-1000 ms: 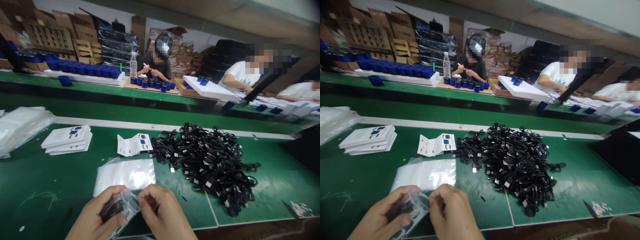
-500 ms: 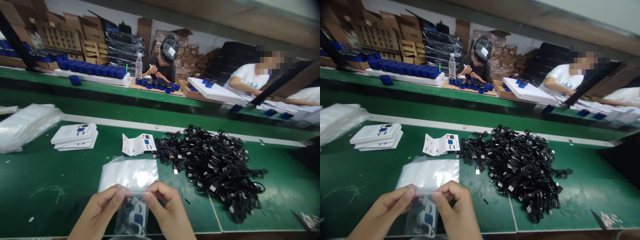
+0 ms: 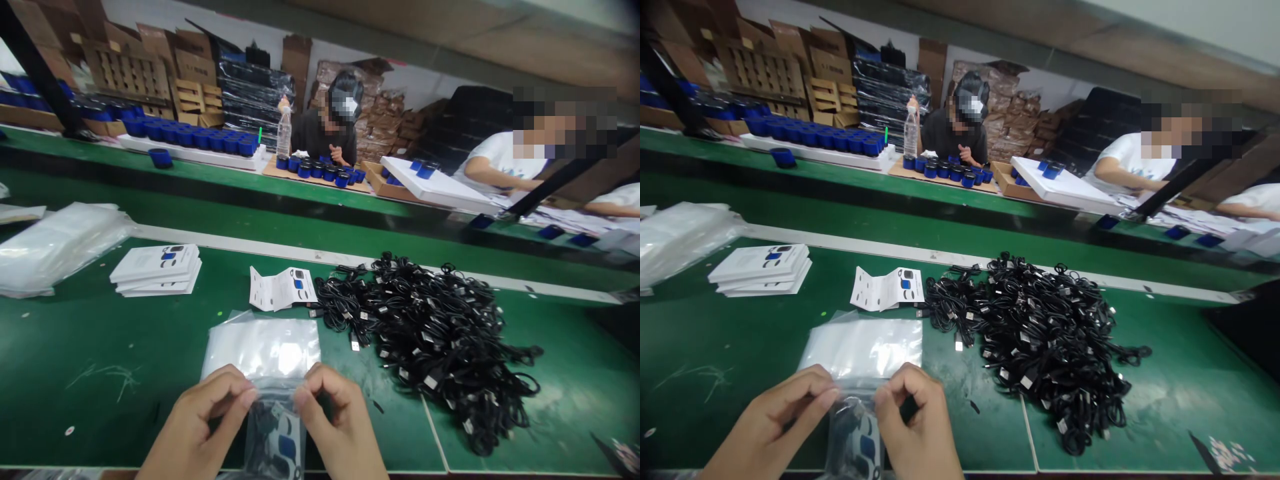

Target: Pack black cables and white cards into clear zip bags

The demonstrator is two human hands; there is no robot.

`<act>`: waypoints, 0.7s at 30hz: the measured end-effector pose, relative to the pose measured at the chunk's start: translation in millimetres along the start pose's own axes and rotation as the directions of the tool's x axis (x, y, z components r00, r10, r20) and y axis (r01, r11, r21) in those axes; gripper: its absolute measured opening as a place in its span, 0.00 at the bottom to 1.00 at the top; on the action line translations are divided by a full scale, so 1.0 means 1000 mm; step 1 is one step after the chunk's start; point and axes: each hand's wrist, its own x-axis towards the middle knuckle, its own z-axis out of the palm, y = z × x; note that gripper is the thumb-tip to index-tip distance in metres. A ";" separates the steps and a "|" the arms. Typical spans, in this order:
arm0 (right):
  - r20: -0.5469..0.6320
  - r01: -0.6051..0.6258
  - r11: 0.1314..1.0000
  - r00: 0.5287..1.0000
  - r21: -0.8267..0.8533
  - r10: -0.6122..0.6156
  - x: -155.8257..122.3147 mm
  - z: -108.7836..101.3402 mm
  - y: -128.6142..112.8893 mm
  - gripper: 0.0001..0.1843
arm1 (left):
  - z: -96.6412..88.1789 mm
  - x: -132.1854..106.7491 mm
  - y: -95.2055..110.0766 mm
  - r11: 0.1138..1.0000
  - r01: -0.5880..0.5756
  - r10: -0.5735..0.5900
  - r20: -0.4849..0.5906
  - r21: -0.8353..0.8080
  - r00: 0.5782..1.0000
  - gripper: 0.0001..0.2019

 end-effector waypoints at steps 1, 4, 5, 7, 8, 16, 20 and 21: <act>0.009 -0.014 1.000 1.000 0.018 0.014 0.000 0.001 0.001 0.14 | 0.001 -0.001 0.001 1.000 -0.017 0.017 -0.017 0.000 1.000 0.14; -0.009 -0.007 0.998 1.000 0.060 0.008 0.001 0.003 0.004 0.12 | 0.005 -0.002 0.003 0.998 -0.041 0.041 -0.019 -0.039 0.999 0.14; -0.022 0.012 0.997 1.000 0.072 -0.011 0.001 0.004 0.005 0.12 | 0.007 -0.002 0.003 0.997 -0.039 0.039 0.002 -0.064 0.999 0.13; -0.041 0.055 0.994 0.998 0.096 -0.051 0.001 0.007 0.005 0.13 | 0.009 -0.001 0.002 0.994 -0.025 0.029 0.040 -0.107 0.999 0.13; -0.051 0.079 0.991 0.996 0.106 -0.074 0.000 0.008 0.006 0.13 | 0.010 -0.001 0.001 0.993 -0.020 0.026 0.047 -0.116 0.999 0.13; -0.184 0.099 0.982 0.981 0.162 -0.068 0.000 0.021 0.013 0.15 | 0.014 -0.003 -0.004 0.994 -0.008 0.006 -0.016 -0.107 1.000 0.15; -0.282 0.127 0.977 0.957 0.172 -0.075 -0.002 0.033 0.019 0.16 | 0.027 -0.005 -0.008 0.967 0.068 -0.085 -0.059 -0.244 0.995 0.19; -0.283 0.100 0.983 0.958 0.153 -0.053 -0.004 0.036 0.022 0.16 | 0.031 -0.006 -0.009 0.962 0.062 -0.081 -0.060 -0.265 0.995 0.20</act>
